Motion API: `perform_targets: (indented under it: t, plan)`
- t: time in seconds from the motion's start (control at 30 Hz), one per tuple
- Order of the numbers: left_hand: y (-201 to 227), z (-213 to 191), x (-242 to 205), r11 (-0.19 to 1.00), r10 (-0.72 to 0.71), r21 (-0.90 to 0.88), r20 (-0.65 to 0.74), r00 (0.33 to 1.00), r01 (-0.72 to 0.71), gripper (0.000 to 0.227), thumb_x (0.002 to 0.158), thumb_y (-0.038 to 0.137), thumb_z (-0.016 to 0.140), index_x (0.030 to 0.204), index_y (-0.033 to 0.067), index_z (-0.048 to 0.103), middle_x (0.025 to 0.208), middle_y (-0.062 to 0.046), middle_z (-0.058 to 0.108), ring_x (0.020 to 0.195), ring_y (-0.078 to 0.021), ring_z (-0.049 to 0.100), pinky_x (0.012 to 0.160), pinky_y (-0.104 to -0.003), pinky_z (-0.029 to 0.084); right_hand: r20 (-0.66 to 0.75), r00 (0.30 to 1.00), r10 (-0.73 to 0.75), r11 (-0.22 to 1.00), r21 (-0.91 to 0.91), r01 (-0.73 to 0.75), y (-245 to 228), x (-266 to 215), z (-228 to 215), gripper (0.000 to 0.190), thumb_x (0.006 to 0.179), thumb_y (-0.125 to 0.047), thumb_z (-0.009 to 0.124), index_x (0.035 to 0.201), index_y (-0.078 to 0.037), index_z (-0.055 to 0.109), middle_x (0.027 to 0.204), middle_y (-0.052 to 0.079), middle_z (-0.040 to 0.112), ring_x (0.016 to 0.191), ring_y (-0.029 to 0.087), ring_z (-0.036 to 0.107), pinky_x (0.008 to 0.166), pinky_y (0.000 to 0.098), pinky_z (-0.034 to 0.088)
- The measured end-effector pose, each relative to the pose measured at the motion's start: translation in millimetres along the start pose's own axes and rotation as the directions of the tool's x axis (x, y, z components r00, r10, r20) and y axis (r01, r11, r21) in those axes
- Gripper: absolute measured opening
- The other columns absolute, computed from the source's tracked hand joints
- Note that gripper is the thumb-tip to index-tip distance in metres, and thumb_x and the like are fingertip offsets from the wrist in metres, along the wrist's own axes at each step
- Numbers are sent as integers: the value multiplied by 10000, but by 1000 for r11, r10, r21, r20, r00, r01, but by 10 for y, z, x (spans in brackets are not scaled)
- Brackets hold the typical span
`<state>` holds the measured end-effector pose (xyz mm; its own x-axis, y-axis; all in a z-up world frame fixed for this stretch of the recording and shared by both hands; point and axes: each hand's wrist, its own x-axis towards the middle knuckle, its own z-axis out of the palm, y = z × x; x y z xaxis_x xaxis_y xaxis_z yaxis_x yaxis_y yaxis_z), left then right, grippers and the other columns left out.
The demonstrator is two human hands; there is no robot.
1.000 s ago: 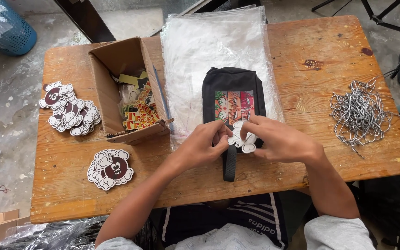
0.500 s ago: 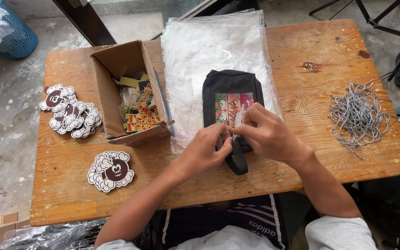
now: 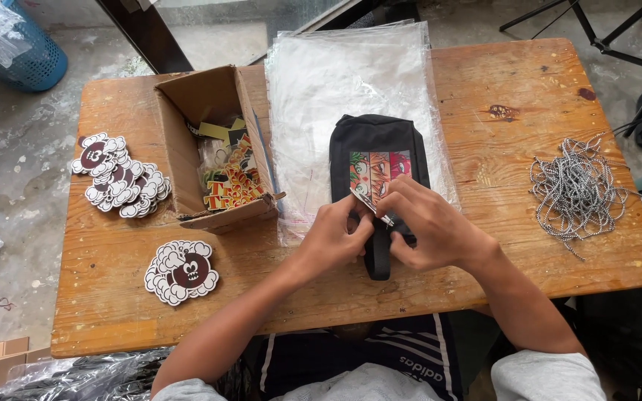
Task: The person sits on the floor and assembles small black pouches by attaching a metal chain and a sticker to each one. They then place the finished pouches into clear plastic bags and add a small paper insert from a cardboard box.
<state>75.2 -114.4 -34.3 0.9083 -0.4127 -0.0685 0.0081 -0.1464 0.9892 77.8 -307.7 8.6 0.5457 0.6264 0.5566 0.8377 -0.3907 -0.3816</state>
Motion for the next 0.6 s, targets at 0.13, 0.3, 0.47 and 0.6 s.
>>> perform_targets:
  t: [0.13, 0.3, 0.47, 0.6]
  plan:
    - [-93, 3, 31, 1000, 5, 19, -24, 1000, -5, 139, 929, 146, 573, 812, 72, 563, 452, -110, 591, 368, -153, 607, 357, -205, 448, 19, 1000, 20, 999, 41, -21, -28, 2, -11, 185, 833, -118, 672, 993, -56, 604, 792, 88, 457, 704, 334, 545, 629, 432, 509]
    - [-76, -19, 7, 997, 57, 62, -32, 998, -55, 134, 920, 170, 594, 836, 66, 601, 429, -67, 513, 369, -156, 560, 381, -228, 420, -76, 997, -34, 986, -165, 21, 98, -107, 100, 85, 951, -54, 631, 895, -56, 567, 729, 64, 428, 635, 295, 529, 567, 385, 507]
    - [-74, -26, 5, 945, 222, 252, -30, 974, -208, 85, 890, 146, 604, 844, 75, 619, 540, -126, 542, 499, -257, 609, 476, -324, 475, -65, 997, 46, 992, -111, -53, 56, -52, 102, 140, 882, -24, 699, 847, -81, 576, 698, 49, 495, 606, 254, 560, 550, 360, 504]
    - [73, -56, -38, 937, 244, 261, -16, 970, -232, 85, 896, 125, 587, 852, 53, 598, 611, -149, 564, 580, -286, 629, 529, -344, 500, 16, 973, 231, 948, 223, -228, -107, 93, -30, 85, 863, -26, 709, 885, -83, 651, 688, 38, 504, 603, 207, 545, 567, 349, 491]
